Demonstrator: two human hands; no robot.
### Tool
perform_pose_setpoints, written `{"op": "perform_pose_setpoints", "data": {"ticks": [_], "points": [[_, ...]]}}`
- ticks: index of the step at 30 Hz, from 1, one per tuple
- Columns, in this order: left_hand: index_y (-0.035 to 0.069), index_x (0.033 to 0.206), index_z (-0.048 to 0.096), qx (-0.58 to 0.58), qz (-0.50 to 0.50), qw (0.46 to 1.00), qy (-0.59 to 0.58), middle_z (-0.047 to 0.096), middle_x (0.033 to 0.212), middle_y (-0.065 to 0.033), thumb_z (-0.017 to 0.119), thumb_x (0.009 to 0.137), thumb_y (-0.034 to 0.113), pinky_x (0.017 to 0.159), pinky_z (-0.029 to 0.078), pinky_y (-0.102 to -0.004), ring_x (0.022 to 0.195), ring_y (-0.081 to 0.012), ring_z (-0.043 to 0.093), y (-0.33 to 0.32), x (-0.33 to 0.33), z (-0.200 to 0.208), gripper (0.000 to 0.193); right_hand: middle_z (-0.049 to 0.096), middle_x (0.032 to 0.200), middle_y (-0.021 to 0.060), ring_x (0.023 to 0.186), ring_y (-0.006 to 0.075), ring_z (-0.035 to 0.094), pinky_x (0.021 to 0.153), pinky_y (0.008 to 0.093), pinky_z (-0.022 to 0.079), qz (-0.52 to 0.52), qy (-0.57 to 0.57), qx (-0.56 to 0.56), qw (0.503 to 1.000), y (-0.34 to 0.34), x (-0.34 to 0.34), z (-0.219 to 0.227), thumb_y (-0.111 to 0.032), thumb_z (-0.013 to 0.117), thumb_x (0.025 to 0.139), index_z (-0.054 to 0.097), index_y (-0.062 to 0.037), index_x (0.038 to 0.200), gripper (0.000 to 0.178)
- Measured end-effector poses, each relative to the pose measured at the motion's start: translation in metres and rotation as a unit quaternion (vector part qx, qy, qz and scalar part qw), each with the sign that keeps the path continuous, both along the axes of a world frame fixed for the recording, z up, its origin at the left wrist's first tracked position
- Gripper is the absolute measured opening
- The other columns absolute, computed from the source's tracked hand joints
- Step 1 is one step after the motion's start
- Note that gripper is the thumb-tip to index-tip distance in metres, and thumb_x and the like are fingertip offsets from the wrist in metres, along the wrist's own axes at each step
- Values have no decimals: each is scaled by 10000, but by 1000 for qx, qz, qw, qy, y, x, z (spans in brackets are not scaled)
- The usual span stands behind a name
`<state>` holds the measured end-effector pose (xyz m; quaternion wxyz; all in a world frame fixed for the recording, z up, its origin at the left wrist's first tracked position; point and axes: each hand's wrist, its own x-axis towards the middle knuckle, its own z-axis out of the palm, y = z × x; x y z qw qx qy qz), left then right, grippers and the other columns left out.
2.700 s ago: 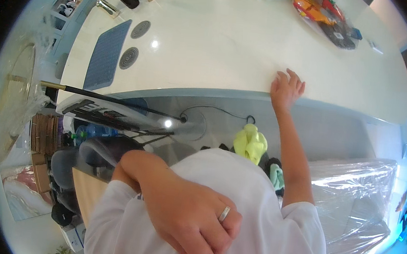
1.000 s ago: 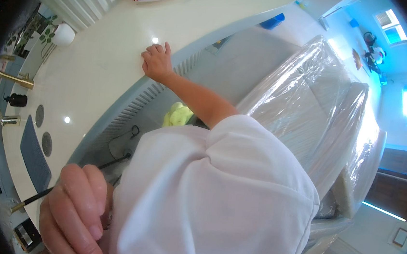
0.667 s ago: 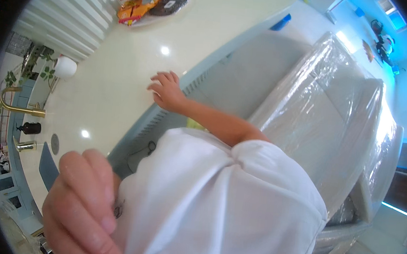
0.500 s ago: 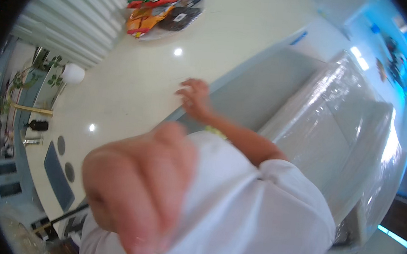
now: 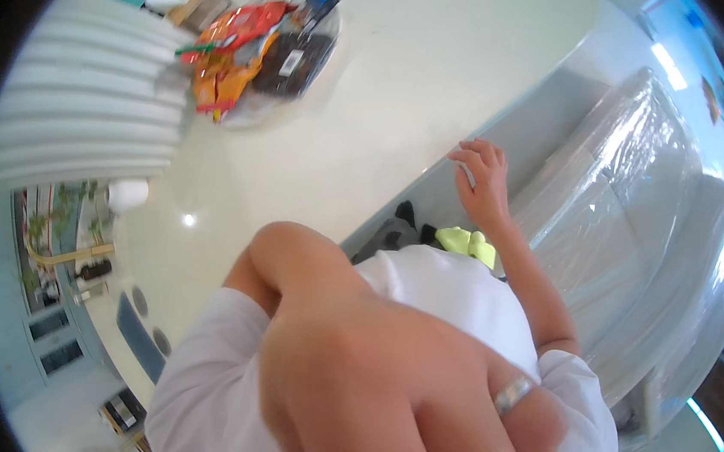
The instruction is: The person attaches a microfiber mop pad to a mop head, then picks up a mop bucket and a mop handle. They connect the handle to the mop head and extend the telescopic pole to full length.
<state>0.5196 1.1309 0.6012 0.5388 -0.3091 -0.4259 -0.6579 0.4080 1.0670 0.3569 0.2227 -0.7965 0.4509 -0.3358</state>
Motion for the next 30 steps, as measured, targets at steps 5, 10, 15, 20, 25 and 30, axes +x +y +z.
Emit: {"op": "perform_pose_setpoints", "data": {"ticks": [5,10,15,20,25,30], "points": [[86,973,568,-207,26,944,-256,566,778,-12,553,823,197,679,372,-293,728,-172,511,-77,14,-25,187,516,1055,98,1029,312,437,878,421,338,-108,-20,-23,994,-25,-37,2,-20,542,723,582,-77,918,207],[76,1033,545,-149,110,851,-491,569,803,-27,597,783,207,717,372,-316,770,-202,503,-148,11,-49,287,510,1035,125,1012,308,445,878,393,346,-226,5,15,974,-59,-117,-19,-1,538,714,579,-73,923,224],[75,970,565,-102,247,719,-641,562,754,-33,580,789,274,711,391,-309,748,-186,495,-214,2,-84,269,497,1044,130,1017,308,448,877,393,351,-271,20,22,962,-125,-189,-25,-8,537,716,578,-86,927,229],[64,927,579,108,354,617,-694,537,714,-39,649,749,222,664,412,-282,708,-155,500,-241,-24,-123,247,489,1050,134,1028,318,441,873,414,345,-246,-14,30,969,-228,-235,-20,-41,552,718,572,-94,925,214],[51,879,584,208,413,522,-717,519,689,-32,689,711,185,626,416,-272,679,-139,488,-250,-47,-137,239,471,1071,135,1042,312,431,875,404,348,-244,19,11,970,-314,-267,-7,-55,565,719,574,-94,926,210],[42,876,581,155,400,492,-757,538,717,-48,676,711,157,637,430,-246,671,-129,506,-282,-46,-143,222,468,1077,135,1045,306,430,880,389,355,-273,-23,22,962,-352,-278,-10,-78,577,718,591,-94,906,189]]}}
